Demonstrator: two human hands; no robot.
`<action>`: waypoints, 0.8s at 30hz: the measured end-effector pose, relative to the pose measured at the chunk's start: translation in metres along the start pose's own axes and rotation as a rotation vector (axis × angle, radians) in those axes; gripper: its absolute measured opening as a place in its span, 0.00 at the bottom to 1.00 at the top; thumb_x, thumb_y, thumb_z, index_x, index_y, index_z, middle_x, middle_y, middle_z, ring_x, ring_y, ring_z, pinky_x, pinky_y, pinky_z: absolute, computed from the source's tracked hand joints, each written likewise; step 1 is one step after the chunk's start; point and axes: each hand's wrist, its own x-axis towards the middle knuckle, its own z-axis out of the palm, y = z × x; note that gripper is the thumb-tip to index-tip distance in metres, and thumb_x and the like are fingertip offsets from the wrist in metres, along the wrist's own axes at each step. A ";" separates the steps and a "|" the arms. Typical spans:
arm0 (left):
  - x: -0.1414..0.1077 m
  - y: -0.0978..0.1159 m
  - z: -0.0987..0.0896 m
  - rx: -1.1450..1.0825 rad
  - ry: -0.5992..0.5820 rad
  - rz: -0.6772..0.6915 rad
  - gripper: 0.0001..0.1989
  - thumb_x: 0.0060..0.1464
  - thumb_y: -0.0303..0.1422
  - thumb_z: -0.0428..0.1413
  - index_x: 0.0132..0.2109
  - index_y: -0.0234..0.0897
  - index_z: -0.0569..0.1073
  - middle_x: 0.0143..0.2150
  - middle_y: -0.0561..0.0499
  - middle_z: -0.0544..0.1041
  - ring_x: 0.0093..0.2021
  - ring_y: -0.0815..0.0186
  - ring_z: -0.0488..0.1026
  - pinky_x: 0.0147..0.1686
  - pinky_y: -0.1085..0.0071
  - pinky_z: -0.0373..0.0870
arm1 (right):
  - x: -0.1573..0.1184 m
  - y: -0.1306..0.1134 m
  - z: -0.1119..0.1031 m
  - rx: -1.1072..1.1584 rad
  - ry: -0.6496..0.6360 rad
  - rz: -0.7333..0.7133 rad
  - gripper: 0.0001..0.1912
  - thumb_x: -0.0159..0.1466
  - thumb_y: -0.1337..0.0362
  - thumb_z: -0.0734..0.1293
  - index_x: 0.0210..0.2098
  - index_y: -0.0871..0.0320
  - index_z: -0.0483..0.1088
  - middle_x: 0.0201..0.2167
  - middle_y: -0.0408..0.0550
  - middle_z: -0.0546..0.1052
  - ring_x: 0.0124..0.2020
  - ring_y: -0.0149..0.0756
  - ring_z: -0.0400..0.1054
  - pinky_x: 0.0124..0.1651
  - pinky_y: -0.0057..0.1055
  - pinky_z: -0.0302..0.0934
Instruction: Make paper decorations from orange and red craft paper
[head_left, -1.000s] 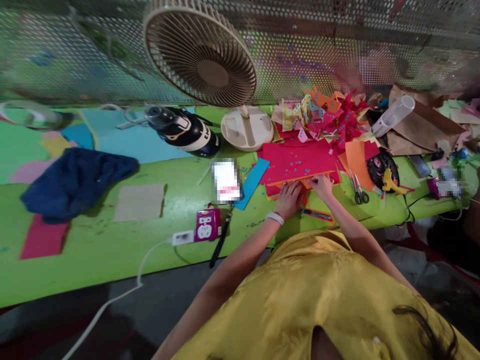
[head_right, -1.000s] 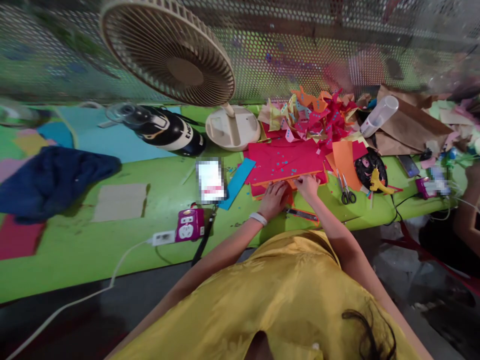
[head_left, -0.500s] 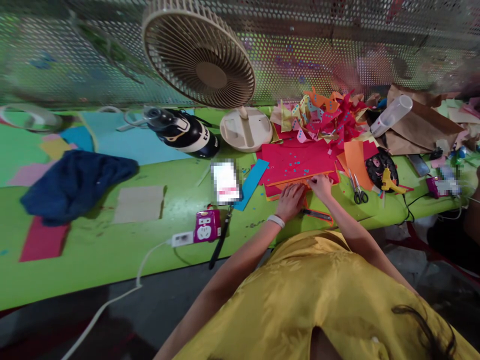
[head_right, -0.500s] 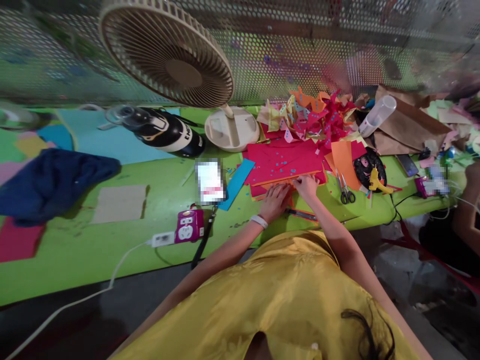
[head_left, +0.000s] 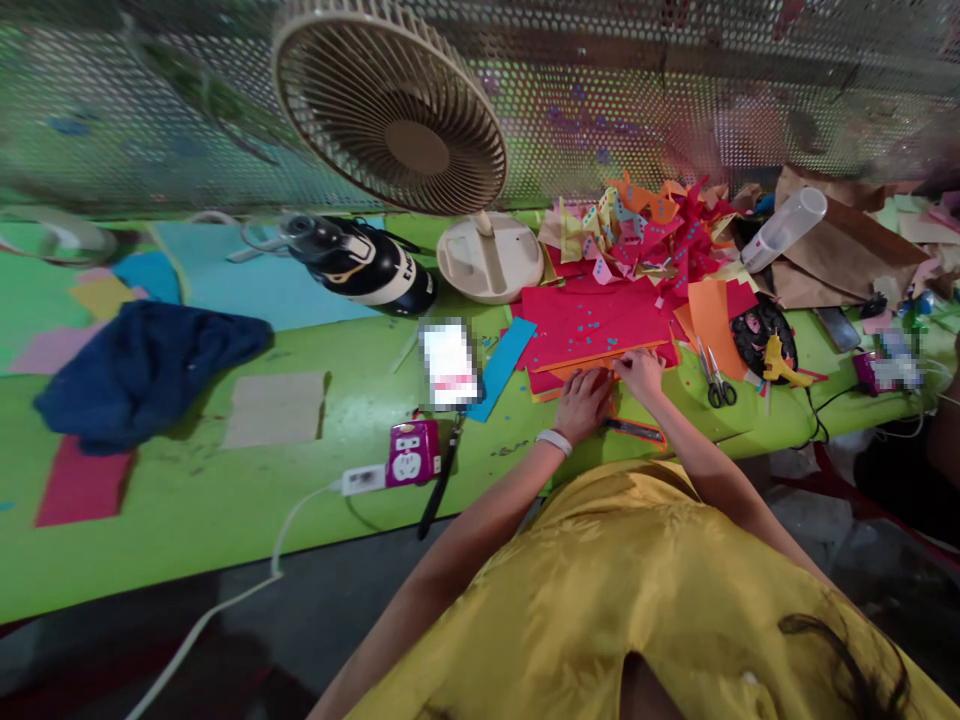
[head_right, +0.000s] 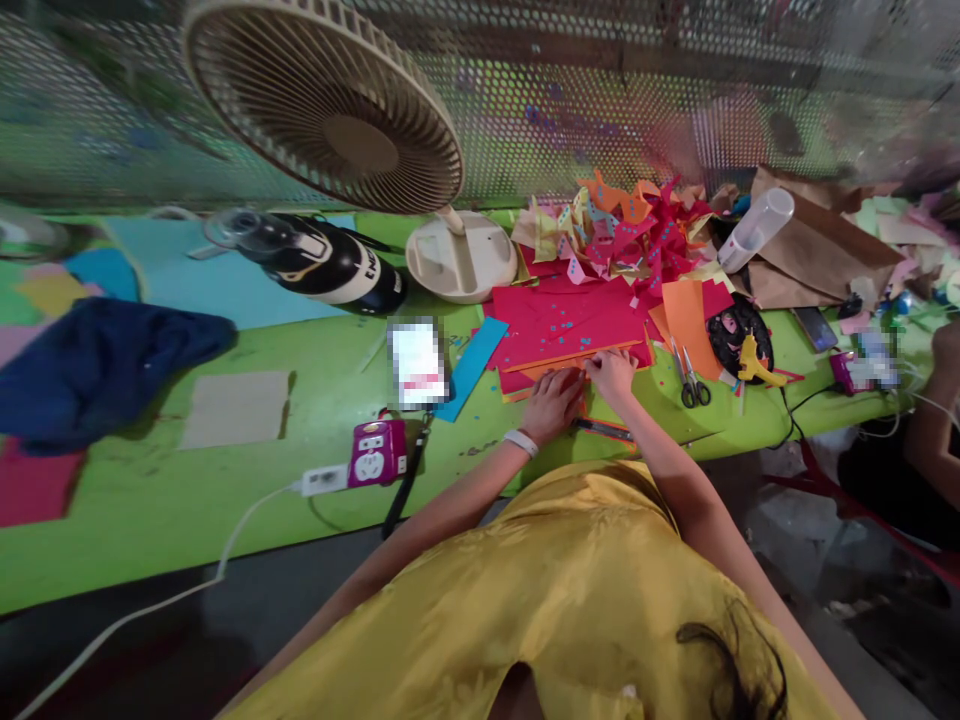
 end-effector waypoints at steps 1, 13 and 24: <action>0.000 0.000 0.000 0.001 0.001 0.001 0.22 0.65 0.37 0.47 0.62 0.41 0.70 0.62 0.41 0.69 0.62 0.52 0.64 0.66 0.52 0.54 | 0.000 0.001 0.001 -0.005 0.004 -0.002 0.15 0.67 0.56 0.63 0.32 0.55 0.78 0.35 0.48 0.78 0.43 0.41 0.66 0.50 0.38 0.49; -0.002 -0.001 0.007 0.001 0.024 0.014 0.22 0.64 0.37 0.48 0.61 0.37 0.71 0.62 0.40 0.70 0.63 0.52 0.65 0.68 0.51 0.53 | -0.002 0.004 0.006 -0.081 0.011 -0.064 0.15 0.68 0.55 0.62 0.35 0.54 0.77 0.41 0.50 0.77 0.47 0.44 0.64 0.49 0.38 0.49; -0.001 0.002 0.003 -0.017 -0.009 0.001 0.22 0.63 0.38 0.50 0.62 0.39 0.70 0.63 0.39 0.69 0.64 0.51 0.64 0.68 0.48 0.52 | -0.007 0.006 0.006 -0.125 0.064 -0.109 0.15 0.68 0.54 0.62 0.36 0.55 0.76 0.42 0.52 0.76 0.47 0.46 0.63 0.49 0.40 0.49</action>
